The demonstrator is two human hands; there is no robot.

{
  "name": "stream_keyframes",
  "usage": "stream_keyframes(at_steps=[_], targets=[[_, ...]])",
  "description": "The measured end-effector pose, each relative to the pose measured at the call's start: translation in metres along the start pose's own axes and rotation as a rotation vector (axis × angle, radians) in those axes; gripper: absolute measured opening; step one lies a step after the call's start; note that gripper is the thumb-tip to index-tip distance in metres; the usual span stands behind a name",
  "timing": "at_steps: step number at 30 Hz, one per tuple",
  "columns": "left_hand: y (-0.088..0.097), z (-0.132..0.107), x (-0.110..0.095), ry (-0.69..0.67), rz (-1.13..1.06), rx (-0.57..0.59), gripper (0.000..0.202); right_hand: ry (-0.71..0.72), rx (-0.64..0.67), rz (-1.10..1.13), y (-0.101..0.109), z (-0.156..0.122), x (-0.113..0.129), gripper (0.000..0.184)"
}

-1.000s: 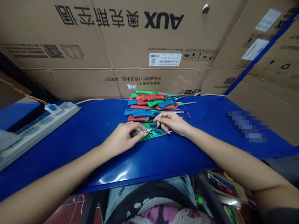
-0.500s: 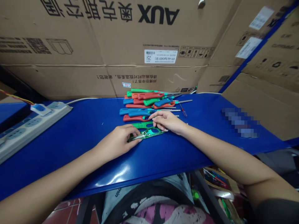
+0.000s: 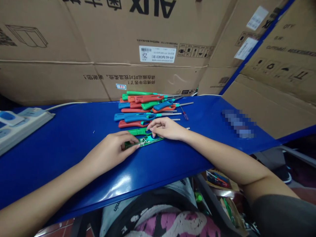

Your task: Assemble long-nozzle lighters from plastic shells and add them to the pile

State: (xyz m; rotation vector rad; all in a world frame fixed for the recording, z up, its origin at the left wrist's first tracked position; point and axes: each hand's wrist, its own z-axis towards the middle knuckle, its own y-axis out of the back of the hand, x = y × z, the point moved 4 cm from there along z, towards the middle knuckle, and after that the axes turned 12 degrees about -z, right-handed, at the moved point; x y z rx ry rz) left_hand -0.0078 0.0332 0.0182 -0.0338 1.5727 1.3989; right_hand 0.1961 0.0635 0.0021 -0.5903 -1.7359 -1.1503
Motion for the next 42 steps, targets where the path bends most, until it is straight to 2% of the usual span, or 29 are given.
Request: stream_keyframes(at_steps=[3,8,15,22,32,42], targets=[[0.0,0.0,-0.001,0.01,-0.008,-0.006,0.027,0.1,0.018,-0.093,-0.003,-0.003,0.0,0.011],[-0.003,0.001,0.0,0.04,-0.05,-0.014,0.024,0.332,-0.043,-0.326,-0.009,-0.011,0.006,0.013],[-0.006,0.0,0.001,0.035,-0.07,-0.025,0.017,0.484,-0.117,-0.676,-0.013,-0.021,0.018,0.01],[-0.006,-0.001,-0.004,0.026,-0.05,-0.026,0.013,0.479,-0.132,-0.812,-0.015,-0.024,0.019,0.01],[-0.007,-0.001,-0.004,0.039,-0.039,-0.044,0.011,0.474,-0.141,-0.81,-0.017,-0.021,0.016,0.009],[-0.006,-0.002,-0.006,0.029,-0.007,-0.053,0.013,0.402,-0.179,-0.733,-0.019,-0.015,0.013,0.005]])
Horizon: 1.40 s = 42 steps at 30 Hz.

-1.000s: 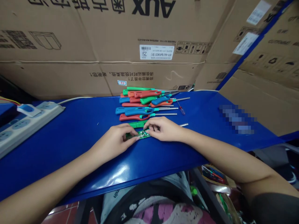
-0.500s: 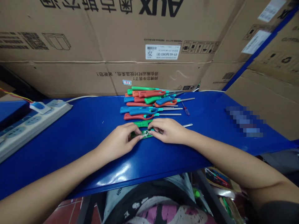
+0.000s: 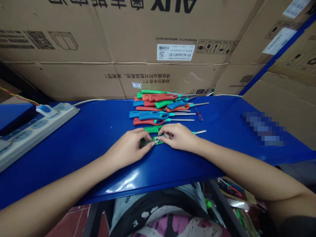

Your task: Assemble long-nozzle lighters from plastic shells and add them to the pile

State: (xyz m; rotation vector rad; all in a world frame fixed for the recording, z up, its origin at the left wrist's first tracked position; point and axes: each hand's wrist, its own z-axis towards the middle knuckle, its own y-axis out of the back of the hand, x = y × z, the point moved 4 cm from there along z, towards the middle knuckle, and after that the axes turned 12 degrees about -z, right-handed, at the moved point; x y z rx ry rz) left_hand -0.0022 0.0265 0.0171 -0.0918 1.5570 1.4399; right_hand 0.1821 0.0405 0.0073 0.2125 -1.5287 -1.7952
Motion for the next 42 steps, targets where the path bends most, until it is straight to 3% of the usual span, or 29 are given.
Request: stream_keyframes(at_steps=[21,28,33,38,42], targets=[[-0.001,0.001,-0.002,-0.011,-0.056,-0.005,0.014,0.003,0.04,-0.039,0.002,-0.002,0.002,0.005],[-0.005,0.002,0.006,0.04,-0.124,-0.054,0.016,-0.006,0.042,-0.012,0.001,-0.002,0.001,0.006],[-0.003,0.001,0.003,0.056,-0.109,-0.02,0.013,0.023,0.048,0.022,0.006,-0.003,0.002,0.006],[0.001,0.001,-0.004,0.027,-0.053,0.0,0.015,0.119,0.119,0.164,0.02,-0.005,-0.002,0.014],[0.002,0.0,-0.006,0.007,-0.025,0.01,0.017,0.19,0.228,0.113,0.027,-0.006,-0.003,0.013]])
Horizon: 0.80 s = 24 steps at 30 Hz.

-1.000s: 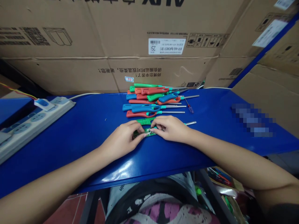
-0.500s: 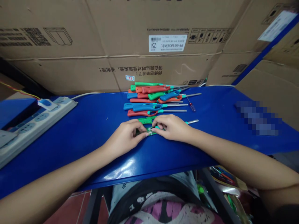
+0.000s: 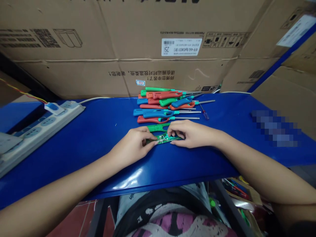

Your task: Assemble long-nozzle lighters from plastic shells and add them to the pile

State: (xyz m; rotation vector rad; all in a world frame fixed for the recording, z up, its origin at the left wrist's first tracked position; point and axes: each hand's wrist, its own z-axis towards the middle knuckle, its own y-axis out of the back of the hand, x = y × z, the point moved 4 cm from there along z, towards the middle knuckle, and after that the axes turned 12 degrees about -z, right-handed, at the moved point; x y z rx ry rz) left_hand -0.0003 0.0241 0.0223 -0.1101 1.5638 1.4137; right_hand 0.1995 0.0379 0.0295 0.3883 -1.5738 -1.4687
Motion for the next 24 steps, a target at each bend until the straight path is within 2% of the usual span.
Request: stream_keyframes(at_steps=[6,12,16,20,24], targets=[[0.0,-0.001,0.003,0.003,-0.008,-0.003,0.015,-0.035,0.022,-0.041,0.003,0.0,-0.003,0.008],[0.002,-0.002,0.005,-0.022,0.032,-0.024,0.017,-0.109,0.022,0.021,0.0,0.001,-0.009,0.013],[0.004,-0.003,-0.004,-0.12,0.106,-0.049,0.02,-0.108,0.028,0.033,0.001,0.002,-0.009,0.012],[-0.005,-0.004,-0.013,-0.264,0.109,0.061,0.015,-0.083,0.041,0.012,0.004,0.0,-0.006,0.009],[-0.014,-0.004,-0.008,-0.262,0.092,0.141,0.02,-0.048,0.04,-0.001,0.006,-0.002,-0.004,0.007]])
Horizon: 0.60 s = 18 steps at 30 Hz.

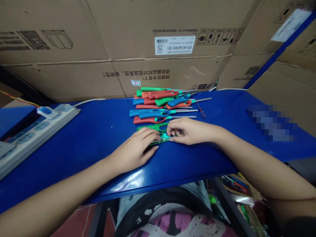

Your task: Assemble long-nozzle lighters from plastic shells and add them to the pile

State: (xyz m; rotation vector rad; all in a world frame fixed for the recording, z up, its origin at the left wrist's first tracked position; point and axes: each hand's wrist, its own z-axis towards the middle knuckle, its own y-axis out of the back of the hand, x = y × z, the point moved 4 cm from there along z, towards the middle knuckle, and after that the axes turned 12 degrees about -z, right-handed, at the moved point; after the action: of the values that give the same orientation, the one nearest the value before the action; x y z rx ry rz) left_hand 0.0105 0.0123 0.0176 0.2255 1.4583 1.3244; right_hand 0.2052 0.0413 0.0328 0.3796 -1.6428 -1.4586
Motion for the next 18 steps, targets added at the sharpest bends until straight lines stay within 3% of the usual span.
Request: stream_keyframes(at_steps=[12,18], targets=[[0.013,0.0,0.009,0.022,-0.029,-0.176,0.012,-0.04,0.031,0.07,-0.001,0.001,-0.005,0.004],[0.013,0.002,0.017,0.095,-0.151,-0.162,0.01,-0.028,0.042,0.062,-0.001,0.001,-0.006,0.004]])
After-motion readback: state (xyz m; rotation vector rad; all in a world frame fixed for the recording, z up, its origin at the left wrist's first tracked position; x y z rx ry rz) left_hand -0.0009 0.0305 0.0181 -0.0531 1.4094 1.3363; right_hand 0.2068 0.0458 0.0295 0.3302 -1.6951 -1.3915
